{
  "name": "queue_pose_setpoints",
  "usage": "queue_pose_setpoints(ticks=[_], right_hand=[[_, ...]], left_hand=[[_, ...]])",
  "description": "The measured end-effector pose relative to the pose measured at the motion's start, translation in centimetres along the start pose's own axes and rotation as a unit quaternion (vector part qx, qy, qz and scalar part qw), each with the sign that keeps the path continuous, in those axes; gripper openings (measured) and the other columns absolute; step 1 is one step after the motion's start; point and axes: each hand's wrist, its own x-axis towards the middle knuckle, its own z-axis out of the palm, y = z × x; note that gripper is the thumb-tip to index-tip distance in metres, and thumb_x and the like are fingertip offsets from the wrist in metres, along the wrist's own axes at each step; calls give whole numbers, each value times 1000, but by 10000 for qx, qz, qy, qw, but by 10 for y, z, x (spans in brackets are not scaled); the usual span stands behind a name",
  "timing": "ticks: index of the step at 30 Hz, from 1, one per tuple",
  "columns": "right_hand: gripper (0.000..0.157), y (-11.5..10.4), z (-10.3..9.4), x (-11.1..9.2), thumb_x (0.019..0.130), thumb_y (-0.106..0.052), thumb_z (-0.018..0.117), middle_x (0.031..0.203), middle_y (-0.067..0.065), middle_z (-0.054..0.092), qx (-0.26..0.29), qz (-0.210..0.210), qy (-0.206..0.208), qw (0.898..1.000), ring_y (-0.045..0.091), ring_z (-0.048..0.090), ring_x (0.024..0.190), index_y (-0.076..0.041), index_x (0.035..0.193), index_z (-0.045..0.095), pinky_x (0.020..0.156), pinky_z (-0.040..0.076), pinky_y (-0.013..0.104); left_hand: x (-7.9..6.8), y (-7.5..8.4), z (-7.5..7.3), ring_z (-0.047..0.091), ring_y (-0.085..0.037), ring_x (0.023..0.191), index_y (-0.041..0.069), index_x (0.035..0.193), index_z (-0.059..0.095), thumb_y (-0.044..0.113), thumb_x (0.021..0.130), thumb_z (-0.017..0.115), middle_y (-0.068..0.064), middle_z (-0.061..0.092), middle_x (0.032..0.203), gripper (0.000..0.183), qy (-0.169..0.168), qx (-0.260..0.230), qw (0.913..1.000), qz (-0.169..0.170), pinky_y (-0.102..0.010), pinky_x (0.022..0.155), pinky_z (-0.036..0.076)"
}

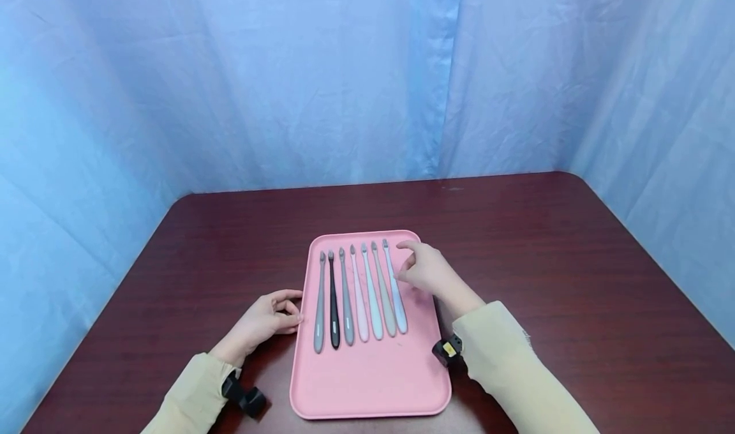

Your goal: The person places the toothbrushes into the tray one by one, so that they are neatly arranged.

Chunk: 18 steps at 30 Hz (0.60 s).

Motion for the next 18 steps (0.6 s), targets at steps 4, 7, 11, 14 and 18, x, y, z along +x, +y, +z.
queue_pose_setpoints(ticks=[4,7,11,14,18], right_hand=[[59,1,-6,-6,84,-4,65,83,9,58,192,-122,193,9996,17,53,62,0,138,42,54,51,31],[58,3,-11,-10,84,-6,65,84,10,58,264,-236,324,9988,19,55,66,1,137,42,56,53,32],[58,6,-17,-15,86,-7,64,89,12,58,466,-246,379,9979,25,60,76,2,139,39,63,57,34],[59,8,-21,-20,87,-7,63,92,14,58,612,-198,384,9972,27,63,80,2,140,37,67,59,36],[59,14,-27,-25,88,-8,63,92,14,57,697,-204,412,9965,26,64,82,2,140,37,68,59,36]], left_hand=[[1,0,0,61,-9,70,-9,131,46,-3,86,63,-6,60,77,49,-46,-31,10000,12,-29,71,58],[2,0,0,61,-9,70,-9,131,46,-3,86,63,-5,60,77,49,-77,-30,10000,4,-29,71,58],[4,0,-1,61,-9,70,-9,131,45,-3,85,63,-5,60,77,50,-93,-29,10000,-1,-29,71,58],[4,-1,-3,61,-9,70,-9,132,45,-3,85,63,-5,60,78,51,-117,-39,9999,-18,-30,71,58],[3,-3,-6,61,-9,71,-10,133,43,-2,86,64,-6,61,80,52,-191,-26,9998,-33,-30,72,59]])
